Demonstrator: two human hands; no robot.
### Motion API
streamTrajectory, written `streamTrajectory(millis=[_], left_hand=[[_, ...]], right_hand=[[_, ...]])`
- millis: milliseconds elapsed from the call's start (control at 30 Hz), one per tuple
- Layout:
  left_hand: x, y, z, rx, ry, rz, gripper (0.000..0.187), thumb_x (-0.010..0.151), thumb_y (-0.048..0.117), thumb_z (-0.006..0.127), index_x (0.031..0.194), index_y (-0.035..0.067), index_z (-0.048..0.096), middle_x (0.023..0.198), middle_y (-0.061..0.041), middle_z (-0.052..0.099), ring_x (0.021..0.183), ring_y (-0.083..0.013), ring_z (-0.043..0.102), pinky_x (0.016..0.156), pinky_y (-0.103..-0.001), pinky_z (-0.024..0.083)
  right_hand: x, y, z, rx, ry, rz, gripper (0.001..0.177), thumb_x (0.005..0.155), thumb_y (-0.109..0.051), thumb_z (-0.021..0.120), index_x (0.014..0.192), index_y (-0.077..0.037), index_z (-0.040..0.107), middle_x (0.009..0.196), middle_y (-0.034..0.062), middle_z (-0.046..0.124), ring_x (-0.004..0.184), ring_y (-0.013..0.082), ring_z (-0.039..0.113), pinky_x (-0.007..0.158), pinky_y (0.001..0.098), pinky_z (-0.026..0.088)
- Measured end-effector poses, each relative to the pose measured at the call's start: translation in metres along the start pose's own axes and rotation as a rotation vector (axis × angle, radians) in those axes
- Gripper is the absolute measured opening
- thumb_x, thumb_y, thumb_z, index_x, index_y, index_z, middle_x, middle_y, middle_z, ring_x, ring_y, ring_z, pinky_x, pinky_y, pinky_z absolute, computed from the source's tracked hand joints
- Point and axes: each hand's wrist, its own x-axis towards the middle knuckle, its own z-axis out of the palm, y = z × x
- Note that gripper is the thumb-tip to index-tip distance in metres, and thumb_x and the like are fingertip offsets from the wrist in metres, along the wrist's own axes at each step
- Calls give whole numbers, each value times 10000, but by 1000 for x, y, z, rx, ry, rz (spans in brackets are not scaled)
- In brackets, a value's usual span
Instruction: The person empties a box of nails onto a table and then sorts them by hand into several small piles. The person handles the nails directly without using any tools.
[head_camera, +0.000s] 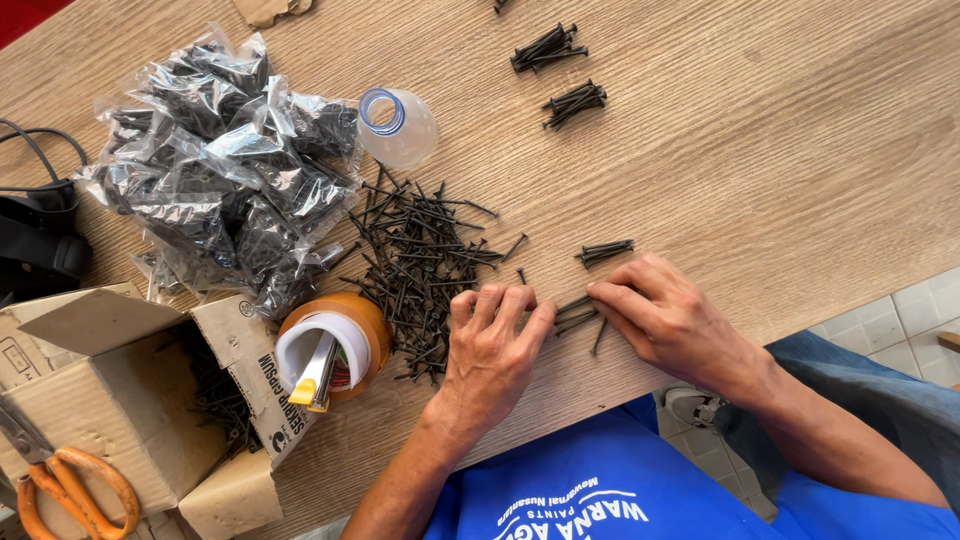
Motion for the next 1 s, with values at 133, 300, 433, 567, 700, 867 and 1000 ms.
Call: streamTrajectory(millis=[133, 300, 433, 567, 700, 867, 1000], left_hand=[[-2, 6, -4, -9, -6, -27, 98, 1013, 217, 709, 1042, 124, 697, 958, -45, 562, 978, -261, 598, 903, -420, 423], [-9, 21, 4, -40, -27, -20, 393, 968, 413, 719, 1148, 64, 712, 999, -89, 600, 1016, -293, 617, 938, -457, 433], [-16, 22, 8, 21, 1, -38, 140, 1030, 220, 703, 1084, 91, 710, 951, -73, 584, 971, -269, 623, 923, -424, 426], [-19, 16, 2, 16, 29, -51, 94, 1031, 199, 704, 1072, 115, 714, 932, -52, 574, 941, -249, 615, 905, -413, 428], [-20, 15, 2, 5, 58, -54, 71, 1032, 179, 695, 1056, 114, 713, 922, -54, 570, 926, -252, 614, 885, -407, 432], [-19, 14, -1, 16, 82, -58, 76, 1036, 178, 691, 1061, 110, 715, 917, -53, 568, 915, -245, 611, 881, -408, 437], [-7, 10, -23, 58, 72, -74, 178, 996, 261, 758, 1106, 123, 735, 942, -31, 565, 937, -216, 587, 873, -423, 393]], right_hand=[[9, -3, -25, 65, -111, -91, 317, 963, -177, 731, 1238, -21, 699, 1028, 166, 623, 844, 355, 648, 758, 486, 553], [-1, 7, -4, -34, -91, -105, 214, 962, -230, 752, 1146, -121, 762, 1041, 89, 595, 813, 283, 618, 725, 426, 517], [-3, 1, 15, -4, -34, -112, 115, 984, -235, 736, 1051, -166, 799, 981, 54, 607, 768, 256, 599, 706, 396, 510], [0, -2, 17, 5, -25, -118, 109, 984, -245, 737, 1037, -175, 801, 963, 41, 635, 771, 248, 607, 702, 384, 496], [18, -6, 1, 11, -31, -153, 199, 919, -292, 811, 1068, -161, 793, 971, 58, 655, 781, 265, 625, 711, 411, 509], [62, -6, -4, -33, 20, -169, 157, 935, -169, 816, 1085, -127, 795, 969, 71, 657, 798, 277, 634, 757, 423, 525], [110, -3, 21, -128, -2, -232, 120, 951, -129, 818, 1060, -112, 771, 950, 83, 648, 846, 292, 651, 778, 421, 538]])
